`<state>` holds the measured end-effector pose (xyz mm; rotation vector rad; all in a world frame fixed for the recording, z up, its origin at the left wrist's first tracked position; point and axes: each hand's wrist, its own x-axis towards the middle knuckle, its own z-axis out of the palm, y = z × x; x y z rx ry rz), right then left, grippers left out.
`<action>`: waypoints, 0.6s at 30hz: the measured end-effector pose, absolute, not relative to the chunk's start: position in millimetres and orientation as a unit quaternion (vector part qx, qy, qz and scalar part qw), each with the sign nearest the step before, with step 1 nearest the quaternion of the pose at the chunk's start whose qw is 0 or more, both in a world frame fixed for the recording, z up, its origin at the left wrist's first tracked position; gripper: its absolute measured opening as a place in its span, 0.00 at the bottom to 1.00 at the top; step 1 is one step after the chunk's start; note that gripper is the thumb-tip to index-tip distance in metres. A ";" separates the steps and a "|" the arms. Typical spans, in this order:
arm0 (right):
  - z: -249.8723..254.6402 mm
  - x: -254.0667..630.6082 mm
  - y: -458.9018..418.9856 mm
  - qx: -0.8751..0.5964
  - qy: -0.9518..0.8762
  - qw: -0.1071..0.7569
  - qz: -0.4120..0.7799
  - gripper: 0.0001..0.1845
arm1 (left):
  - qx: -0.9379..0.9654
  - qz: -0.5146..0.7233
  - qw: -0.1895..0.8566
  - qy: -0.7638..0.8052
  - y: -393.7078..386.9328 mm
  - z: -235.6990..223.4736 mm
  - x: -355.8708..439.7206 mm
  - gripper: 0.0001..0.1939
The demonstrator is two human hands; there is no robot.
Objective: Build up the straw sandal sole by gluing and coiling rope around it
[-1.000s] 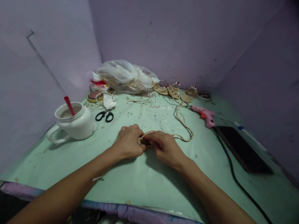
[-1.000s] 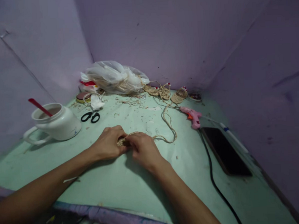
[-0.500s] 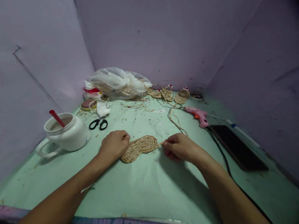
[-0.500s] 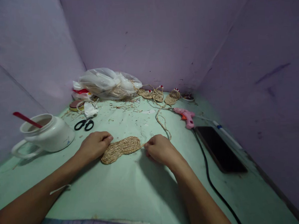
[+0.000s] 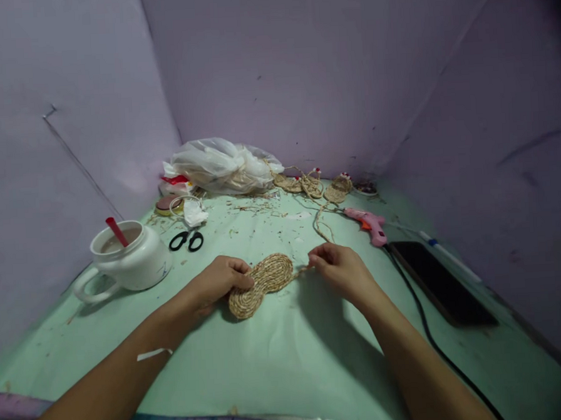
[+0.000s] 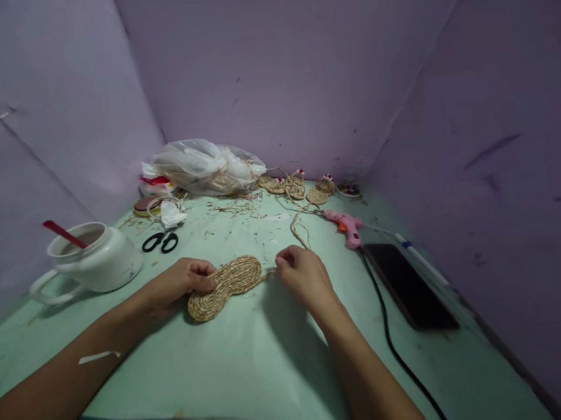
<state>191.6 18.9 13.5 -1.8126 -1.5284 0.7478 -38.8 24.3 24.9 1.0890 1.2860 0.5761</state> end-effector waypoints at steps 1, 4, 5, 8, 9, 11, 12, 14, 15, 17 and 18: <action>14.2 193.3 20.2 -0.690 -0.570 0.351 0.275 0.10 | 0.461 0.261 0.644 0.552 23.8 24.7 -38.9 0.08; 21.0 196.6 21.3 -0.686 -0.527 0.425 0.267 0.19 | 0.430 0.288 0.677 0.523 21.1 25.8 -39.4 0.10; 24.5 196.7 20.5 -0.682 -0.511 0.432 0.294 0.22 | 0.424 0.296 0.685 0.514 19.7 27.2 -39.7 0.10; 35.9 194.1 15.3 -0.662 -0.475 0.367 0.449 0.28 | 0.410 0.315 0.707 0.483 15.0 33.9 -40.5 0.10; 39.0 192.5 13.3 -0.650 -0.466 0.334 0.498 0.29 | 0.403 0.323 0.714 0.473 13.4 36.2 -40.7 0.10; 43.0 188.4 9.6 -0.614 -0.455 0.306 0.567 0.26 | 0.388 0.342 0.723 0.458 10.6 39.2 -40.1 0.11; 43.8 186.0 8.3 -0.585 -0.450 0.321 0.594 0.23 | 0.383 0.352 0.724 0.453 9.4 39.4 -39.2 0.11; 43.1 180.6 6.5 -0.512 -0.429 0.382 0.639 0.18 | 0.381 0.361 0.727 0.443 7.6 36.9 -36.6 0.12; 42.0 177.8 6.0 -0.476 -0.413 0.415 0.656 0.16 | 0.383 0.361 0.729 0.437 7.0 34.4 -34.9 0.13; 39.0 172.8 5.6 -0.426 -0.378 0.461 0.680 0.15 | 0.390 0.355 0.737 0.423 6.0 28.5 -31.6 0.14; 37.6 170.8 5.6 -0.414 -0.363 0.472 0.689 0.15 | 0.393 0.352 0.740 0.416 5.7 25.7 -30.2 0.14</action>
